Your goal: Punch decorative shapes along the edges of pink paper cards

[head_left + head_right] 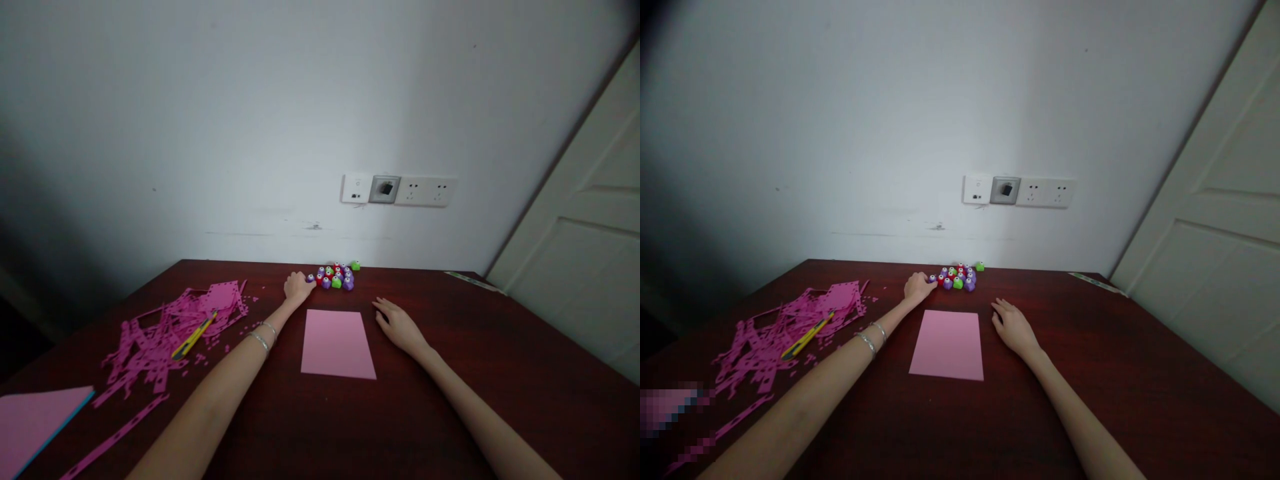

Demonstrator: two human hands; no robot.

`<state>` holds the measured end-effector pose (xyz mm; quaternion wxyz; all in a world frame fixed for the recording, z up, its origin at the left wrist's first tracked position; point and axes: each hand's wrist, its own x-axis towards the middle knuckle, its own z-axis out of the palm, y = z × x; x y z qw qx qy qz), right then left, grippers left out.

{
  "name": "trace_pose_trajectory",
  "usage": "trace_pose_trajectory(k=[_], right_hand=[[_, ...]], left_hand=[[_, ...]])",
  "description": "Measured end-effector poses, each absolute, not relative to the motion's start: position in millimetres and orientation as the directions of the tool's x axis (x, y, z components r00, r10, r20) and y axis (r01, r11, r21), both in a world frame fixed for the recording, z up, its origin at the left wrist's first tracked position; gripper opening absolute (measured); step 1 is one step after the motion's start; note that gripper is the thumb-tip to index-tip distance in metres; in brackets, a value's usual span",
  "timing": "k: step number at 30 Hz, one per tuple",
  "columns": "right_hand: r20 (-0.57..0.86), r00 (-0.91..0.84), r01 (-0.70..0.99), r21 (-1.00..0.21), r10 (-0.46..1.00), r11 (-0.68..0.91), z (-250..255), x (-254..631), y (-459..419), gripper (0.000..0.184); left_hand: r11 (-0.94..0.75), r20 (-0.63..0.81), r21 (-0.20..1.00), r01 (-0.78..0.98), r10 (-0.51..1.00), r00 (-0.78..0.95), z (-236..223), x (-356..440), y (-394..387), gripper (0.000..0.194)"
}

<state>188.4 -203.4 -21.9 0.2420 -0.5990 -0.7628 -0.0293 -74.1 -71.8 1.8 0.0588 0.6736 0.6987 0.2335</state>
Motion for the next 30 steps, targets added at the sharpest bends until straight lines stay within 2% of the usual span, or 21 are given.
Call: trace_pose_trajectory(k=[10, 15, 18, 23, 30], right_hand=[[0.411, -0.155, 0.933, -0.239, 0.898, 0.271, -21.6, 187.9, -203.7, 0.041], [0.402, -0.161, 0.939, -0.22, 0.901, 0.266, -21.3, 188.3, -203.4, 0.041], [0.405, -0.17, 0.937, -0.214, 0.898, 0.275, -22.2, 188.7, -202.8, 0.041], [0.418, -0.168, 0.934, -0.223, 0.893, 0.28, -23.8, 189.5, -202.3, 0.041], [0.405, -0.168, 0.927, -0.244, 0.899, 0.283, -23.3, 190.0, -202.6, 0.041]], left_hand=[[-0.051, 0.268, 0.396, 0.917, 0.961, -0.062, 2.7, -74.6, -75.4, 0.036], [-0.113, 0.279, 0.423, 0.899, 0.96, -0.011, 19.6, -83.8, -80.6, 0.029], [-0.263, 0.332, 0.472, 0.842, 0.937, 0.107, 41.4, -92.7, -86.5, 0.029], [-0.572, 0.445, 0.536, 0.621, 0.817, 0.368, 75.0, -102.0, -113.3, 0.026], [-0.667, 0.37, 0.546, 0.507, 0.735, 0.567, 71.6, -98.4, -159.4, 0.021]])
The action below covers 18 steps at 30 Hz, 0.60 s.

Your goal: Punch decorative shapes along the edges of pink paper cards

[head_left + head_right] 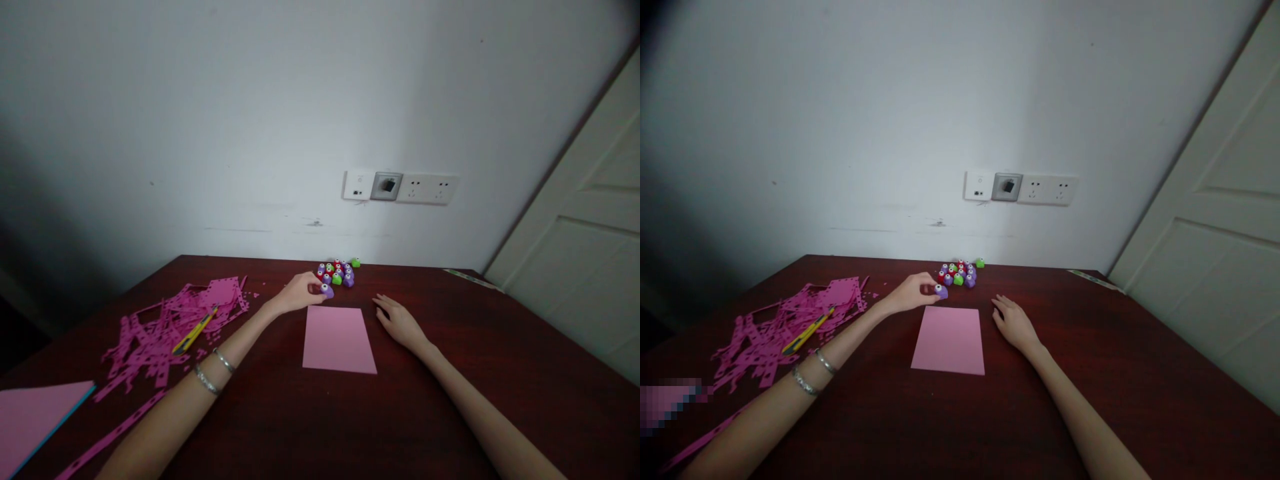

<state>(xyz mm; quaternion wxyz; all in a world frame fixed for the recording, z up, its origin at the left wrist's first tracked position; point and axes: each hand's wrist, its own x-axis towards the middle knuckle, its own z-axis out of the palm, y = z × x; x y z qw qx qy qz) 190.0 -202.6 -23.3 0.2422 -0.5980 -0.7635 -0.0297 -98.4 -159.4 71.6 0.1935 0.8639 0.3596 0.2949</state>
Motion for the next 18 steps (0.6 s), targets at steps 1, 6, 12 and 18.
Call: trace_pose_trajectory(k=[1, 6, 12, 18], right_hand=[[0.404, -0.165, 0.925, -0.252, 0.9, 0.283, -23.2, 190.1, -202.7, 0.041], [0.395, -0.153, 0.916, -0.288, 0.906, 0.28, -23.9, 191.3, -203.1, 0.04], [0.449, -0.117, 0.831, -0.444, 0.886, 0.335, -6.1, 185.1, -206.2, 0.033], [0.374, -0.265, 0.587, -0.669, 0.889, 0.456, 44.2, 144.3, -225.6, 0.029]], left_hand=[[-0.678, 0.357, 0.54, 0.499, 0.721, 0.594, 69.9, -97.8, -162.7, 0.02], [-0.705, 0.296, 0.532, 0.469, 0.674, 0.677, 69.9, -97.2, -171.0, 0.019], [-0.71, 0.254, 0.547, 0.444, 0.646, 0.72, 71.9, -93.4, -177.3, 0.019], [-0.769, 0.282, 0.518, 0.375, 0.567, 0.774, 70.8, -85.6, -185.3, 0.02]])
